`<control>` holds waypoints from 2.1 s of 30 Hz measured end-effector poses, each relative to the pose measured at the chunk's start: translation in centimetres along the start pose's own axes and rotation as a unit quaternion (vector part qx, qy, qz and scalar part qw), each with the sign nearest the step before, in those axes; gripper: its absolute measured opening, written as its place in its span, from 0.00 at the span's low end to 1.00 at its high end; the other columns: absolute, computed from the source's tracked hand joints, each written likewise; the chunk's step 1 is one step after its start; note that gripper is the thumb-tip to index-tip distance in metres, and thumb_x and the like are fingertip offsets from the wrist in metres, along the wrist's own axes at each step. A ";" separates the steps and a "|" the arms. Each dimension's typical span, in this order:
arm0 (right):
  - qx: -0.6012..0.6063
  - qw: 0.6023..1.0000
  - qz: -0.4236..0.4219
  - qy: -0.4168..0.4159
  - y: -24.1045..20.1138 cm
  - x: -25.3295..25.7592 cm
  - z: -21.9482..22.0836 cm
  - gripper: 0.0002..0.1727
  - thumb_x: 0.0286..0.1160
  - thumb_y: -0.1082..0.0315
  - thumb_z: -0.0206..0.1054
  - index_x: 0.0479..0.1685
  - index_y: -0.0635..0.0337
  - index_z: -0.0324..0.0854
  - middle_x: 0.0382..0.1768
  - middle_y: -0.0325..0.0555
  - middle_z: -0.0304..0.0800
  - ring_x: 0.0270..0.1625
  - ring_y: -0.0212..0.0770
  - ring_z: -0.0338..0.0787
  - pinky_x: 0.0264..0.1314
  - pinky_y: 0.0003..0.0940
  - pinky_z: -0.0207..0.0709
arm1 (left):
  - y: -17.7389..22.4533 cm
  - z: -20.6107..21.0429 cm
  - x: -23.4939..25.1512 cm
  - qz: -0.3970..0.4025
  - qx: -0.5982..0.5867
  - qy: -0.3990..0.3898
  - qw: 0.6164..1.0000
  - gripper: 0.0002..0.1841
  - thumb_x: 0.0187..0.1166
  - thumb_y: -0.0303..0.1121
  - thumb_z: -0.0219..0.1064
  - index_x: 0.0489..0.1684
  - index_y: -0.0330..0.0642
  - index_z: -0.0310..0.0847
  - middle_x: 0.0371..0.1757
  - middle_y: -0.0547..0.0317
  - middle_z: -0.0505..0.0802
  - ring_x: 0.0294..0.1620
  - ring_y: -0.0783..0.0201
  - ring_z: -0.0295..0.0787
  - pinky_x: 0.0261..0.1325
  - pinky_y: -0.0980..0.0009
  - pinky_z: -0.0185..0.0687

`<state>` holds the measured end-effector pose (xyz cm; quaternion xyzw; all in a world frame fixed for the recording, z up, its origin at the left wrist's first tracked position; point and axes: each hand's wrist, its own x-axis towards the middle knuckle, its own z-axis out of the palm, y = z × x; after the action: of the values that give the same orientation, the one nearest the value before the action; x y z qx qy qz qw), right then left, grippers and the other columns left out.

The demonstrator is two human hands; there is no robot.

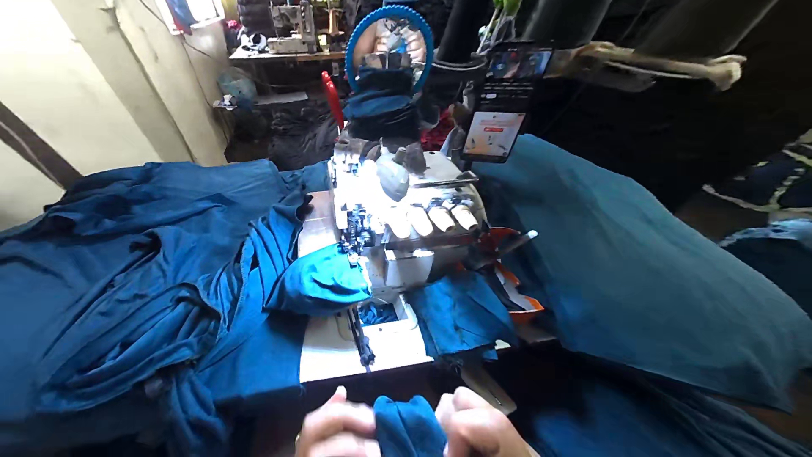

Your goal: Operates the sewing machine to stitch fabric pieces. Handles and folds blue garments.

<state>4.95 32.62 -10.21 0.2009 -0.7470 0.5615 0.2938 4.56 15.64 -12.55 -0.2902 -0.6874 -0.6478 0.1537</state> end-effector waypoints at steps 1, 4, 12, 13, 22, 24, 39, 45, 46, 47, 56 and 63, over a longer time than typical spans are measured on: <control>0.002 1.000 0.006 -0.009 0.0 -0.1 0.1 0.08 0.74 0.75 0.68 0.39 0.60 0.71 0.30 0.45 0.73 0.35 0.31 0.77 0.42 0.16 0.72 | -0.3 0.2 0.3 -0.038 -0.039 0.004 0.999 0.25 0.84 0.61 0.59 0.70 0.58 0.77 0.73 0.73 0.84 0.79 0.73 0.74 0.85 0.64 0.66; -0.022 0.998 0.003 -0.057 -0.2 -0.4 0.3 0.07 0.71 0.76 0.68 0.34 0.63 0.73 0.28 0.49 0.75 0.33 0.36 0.79 0.39 0.20 0.74 | -1.1 0.6 0.8 -0.155 -0.216 0.026 0.963 0.16 0.78 0.43 0.72 0.61 0.53 0.85 0.59 0.73 0.93 0.64 0.74 0.87 0.75 0.65 0.80; 0.105 0.982 0.090 -0.131 0.5 1.9 -2.2 0.18 0.86 0.51 0.64 0.57 0.55 0.87 0.52 0.37 0.88 0.58 0.23 0.84 0.64 0.22 0.79 | -0.3 -1.7 1.5 -0.173 -0.282 -0.014 0.943 0.09 0.78 0.33 0.72 0.51 0.52 0.91 0.48 0.75 0.97 0.55 0.77 0.93 0.76 0.66 0.81; 0.099 0.980 0.089 -0.151 0.9 2.1 -1.9 0.16 0.84 0.55 0.67 0.55 0.57 0.87 0.52 0.40 0.87 0.60 0.26 0.83 0.66 0.23 0.77 | -0.2 -1.7 1.7 -0.170 -0.285 -0.020 0.943 0.09 0.79 0.33 0.71 0.52 0.51 0.91 0.48 0.75 0.97 0.54 0.78 0.92 0.73 0.69 0.83; 0.423 0.849 0.276 -0.158 0.8 1.1 -0.5 0.15 0.84 0.62 0.65 0.67 0.45 0.81 0.44 0.22 0.92 0.42 0.15 0.89 0.45 0.14 0.82 | 0.7 -2.6 2.4 -0.233 -0.389 0.008 0.891 0.11 0.87 0.40 0.61 0.58 0.56 0.87 0.45 0.75 0.95 0.44 0.83 0.90 0.51 0.81 0.87; 0.433 0.838 0.286 -0.169 0.8 1.3 -0.8 0.20 0.81 0.65 0.69 0.72 0.47 0.78 0.44 0.26 0.94 0.41 0.19 0.91 0.47 0.18 0.85 | 0.6 -2.5 2.3 -0.249 -0.413 -0.037 0.875 0.12 0.87 0.40 0.61 0.62 0.56 0.85 0.48 0.75 0.95 0.46 0.83 0.90 0.52 0.82 0.85; 0.035 0.962 0.181 -0.201 1.4 0.4 -0.3 0.08 0.66 0.78 0.72 0.43 0.70 0.86 0.46 0.59 0.82 0.58 0.42 0.81 0.64 0.28 0.74 | -0.4 -3.1 1.1 -0.280 -0.362 -0.045 0.888 0.22 0.65 0.21 0.77 0.57 0.54 0.85 0.55 0.72 0.93 0.57 0.75 0.89 0.62 0.71 0.85; -0.032 0.959 0.135 -0.247 1.7 1.6 0.7 0.09 0.81 0.75 0.63 0.46 0.70 0.89 0.40 0.58 0.93 0.47 0.48 0.93 0.55 0.41 0.85 | -1.3 -4.5 3.4 -0.166 0.009 -0.047 0.985 0.03 0.83 0.28 0.66 0.41 0.41 0.86 0.61 0.62 0.89 0.68 0.76 0.81 0.72 0.75 0.79; -0.028 0.966 0.129 -0.224 1.8 2.3 1.2 0.09 0.81 0.75 0.64 0.46 0.70 0.89 0.41 0.57 0.94 0.47 0.45 0.94 0.56 0.38 0.86 | -1.1 -4.8 5.2 -0.132 0.055 -0.042 0.989 0.04 0.84 0.27 0.65 0.41 0.39 0.86 0.55 0.61 0.91 0.64 0.77 0.84 0.69 0.76 0.80; -0.020 0.974 0.127 -0.185 2.2 3.1 1.7 0.09 0.80 0.76 0.64 0.46 0.72 0.89 0.42 0.56 0.95 0.46 0.41 0.94 0.55 0.34 0.87 | -1.4 -4.9 7.1 -0.092 0.112 -0.035 0.989 0.05 0.84 0.27 0.65 0.41 0.39 0.87 0.49 0.61 0.92 0.58 0.77 0.86 0.65 0.78 0.81; -0.094 0.956 0.278 -0.007 8.6 6.2 4.6 0.14 0.76 0.66 0.66 0.57 0.60 0.79 0.21 0.33 0.83 0.20 0.26 0.84 0.25 0.25 0.83 | -9.1 -3.0 16.6 -0.125 0.427 -0.092 0.891 0.09 0.74 0.45 0.71 0.37 0.53 0.91 0.54 0.63 0.91 0.64 0.55 0.83 0.64 0.41 0.72; -0.050 0.970 0.238 0.016 9.0 5.0 4.6 0.08 0.76 0.70 0.67 0.50 0.59 0.84 0.33 0.34 0.90 0.25 0.22 0.86 0.26 0.19 0.83 | -9.5 -1.9 16.3 -0.125 0.443 -0.049 0.886 0.06 0.69 0.43 0.71 0.31 0.53 0.89 0.51 0.63 0.90 0.61 0.55 0.83 0.58 0.43 0.70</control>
<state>-5.43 30.97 -14.24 -0.0061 -0.7956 0.5805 0.1732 -14.23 17.10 -10.34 -0.1349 -0.9401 -0.2744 0.1508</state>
